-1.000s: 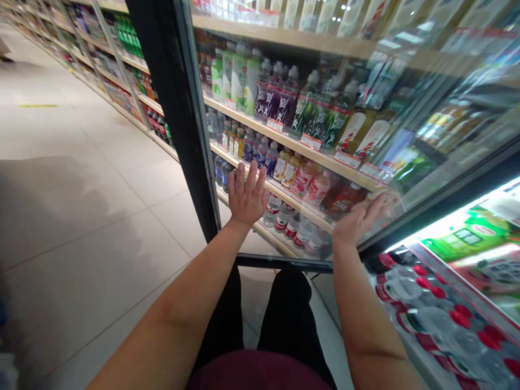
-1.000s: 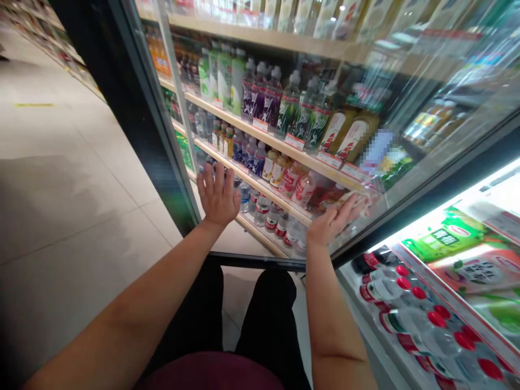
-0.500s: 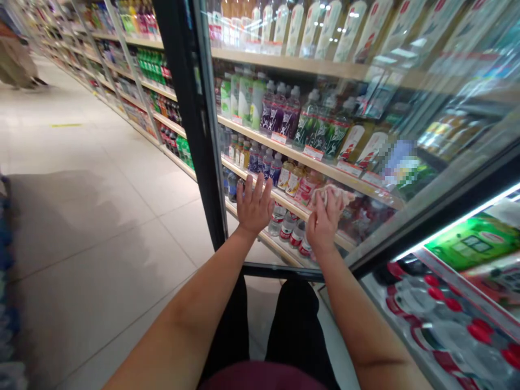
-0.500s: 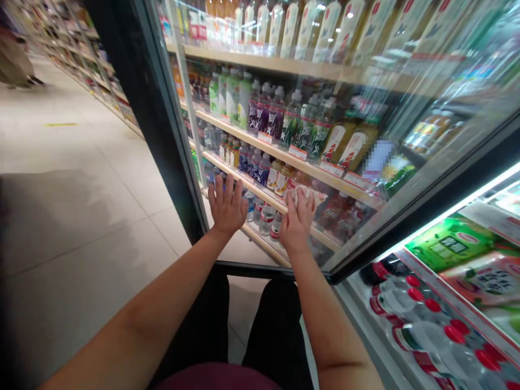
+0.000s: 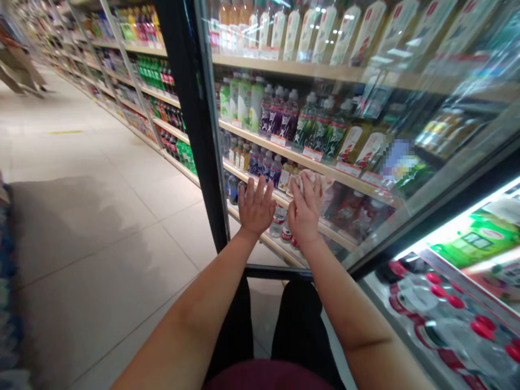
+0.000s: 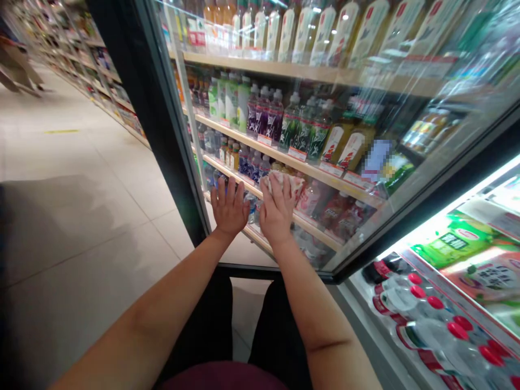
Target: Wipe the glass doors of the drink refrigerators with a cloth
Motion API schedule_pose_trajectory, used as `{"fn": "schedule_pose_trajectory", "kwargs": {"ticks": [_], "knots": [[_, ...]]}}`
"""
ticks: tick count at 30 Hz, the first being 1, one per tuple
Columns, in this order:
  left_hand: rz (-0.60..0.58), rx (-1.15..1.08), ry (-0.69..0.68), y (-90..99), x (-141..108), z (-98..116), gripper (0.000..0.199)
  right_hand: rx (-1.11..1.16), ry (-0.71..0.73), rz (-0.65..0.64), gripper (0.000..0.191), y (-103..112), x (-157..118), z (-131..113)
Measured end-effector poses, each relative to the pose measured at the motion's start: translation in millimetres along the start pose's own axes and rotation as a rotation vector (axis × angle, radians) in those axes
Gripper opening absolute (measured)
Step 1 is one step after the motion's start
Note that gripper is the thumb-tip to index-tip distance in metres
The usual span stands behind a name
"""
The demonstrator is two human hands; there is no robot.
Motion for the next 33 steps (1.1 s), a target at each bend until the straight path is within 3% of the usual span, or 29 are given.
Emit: {"fn": "schedule_pose_trajectory", "kwargs": {"ticks": [7, 14, 19, 21, 27, 29, 33], "knots": [[-0.016, 0.05, -0.013, 0.9, 0.1, 1.3, 0.049, 0.024, 0.006, -0.043, 0.054, -13.2, -42.2, -26.4], [-0.008, 0.025, -0.016, 0.7, 0.3, 0.6, 0.049, 0.038, -0.043, 0.079, 0.056, 1.8, 21.5, -9.8], [0.021, 0.059, -0.054, 3.4, -0.2, 3.3, 0.047, 0.03, -0.009, 0.068, 0.052, -3.8, -3.0, -24.9], [0.016, 0.056, -0.052, 2.3, -0.5, 2.4, 0.047, 0.045, -0.01, 0.072, 0.05, -4.5, -0.4, -28.9], [-0.003, 0.025, -0.003, -0.8, -1.3, -2.2, 0.053, 0.033, -0.035, 0.155, 0.05, 4.3, 64.2, -20.1], [0.002, 0.029, -0.001, -0.2, -1.7, -1.9, 0.053, 0.032, -0.031, 0.12, 0.05, 0.4, 57.3, -21.1], [0.01, 0.036, -0.006, 0.7, -2.2, -1.7, 0.05, 0.027, -0.005, 0.025, 0.047, -10.3, 13.8, -27.4]]}}
Point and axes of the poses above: each hand's wrist, its own x-axis towards the middle knuckle, its own y-axis out of the back of the hand, z = x × y, the point moved 7 cm from there along x, towards the middle knuckle, and after that the axes turned 12 degrees about -x, right-handed, at the moved point
